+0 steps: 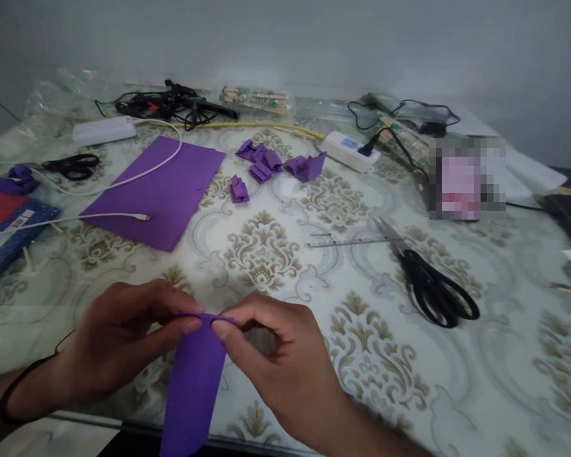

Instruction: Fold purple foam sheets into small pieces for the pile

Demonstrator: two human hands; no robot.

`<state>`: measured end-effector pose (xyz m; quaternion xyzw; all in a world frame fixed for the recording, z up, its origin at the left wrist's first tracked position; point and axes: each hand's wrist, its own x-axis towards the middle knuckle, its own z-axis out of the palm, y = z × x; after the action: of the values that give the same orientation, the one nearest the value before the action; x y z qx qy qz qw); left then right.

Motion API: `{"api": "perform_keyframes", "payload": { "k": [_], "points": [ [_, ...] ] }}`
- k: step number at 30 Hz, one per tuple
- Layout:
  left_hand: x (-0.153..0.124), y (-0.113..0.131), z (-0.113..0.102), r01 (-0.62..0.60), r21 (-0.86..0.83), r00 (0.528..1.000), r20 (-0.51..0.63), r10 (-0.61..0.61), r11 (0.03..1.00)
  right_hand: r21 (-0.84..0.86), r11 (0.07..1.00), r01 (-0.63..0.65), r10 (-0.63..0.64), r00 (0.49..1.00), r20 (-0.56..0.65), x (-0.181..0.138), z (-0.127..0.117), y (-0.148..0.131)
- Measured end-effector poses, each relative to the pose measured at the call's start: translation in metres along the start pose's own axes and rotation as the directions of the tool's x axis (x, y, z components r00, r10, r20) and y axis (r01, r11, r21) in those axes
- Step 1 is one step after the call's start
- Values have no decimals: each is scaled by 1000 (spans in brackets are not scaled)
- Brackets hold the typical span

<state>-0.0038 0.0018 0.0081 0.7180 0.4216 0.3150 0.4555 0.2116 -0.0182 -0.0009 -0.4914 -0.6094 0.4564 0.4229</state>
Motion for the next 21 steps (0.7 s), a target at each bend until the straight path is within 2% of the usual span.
{"api": "perform_keyframes", "payload": {
  "k": [6,13,17,21],
  "points": [
    [0,0,-2,-24,45,1000,-1,24,999,-6,1000,25,-25,999,31,0,-2,-1],
    [2,-3,-2,-49,32,997,61,47,998,-23,999,42,-40,996,80,2,-4,1],
    [3,-2,-1,-67,61,998,10,67,996,-14,1000,-26,27,999,38,2,-1,2],
    [5,-1,0,-44,33,999,-27,45,998,13,991,-136,136,989,53,1,1,4]
  ]
}}
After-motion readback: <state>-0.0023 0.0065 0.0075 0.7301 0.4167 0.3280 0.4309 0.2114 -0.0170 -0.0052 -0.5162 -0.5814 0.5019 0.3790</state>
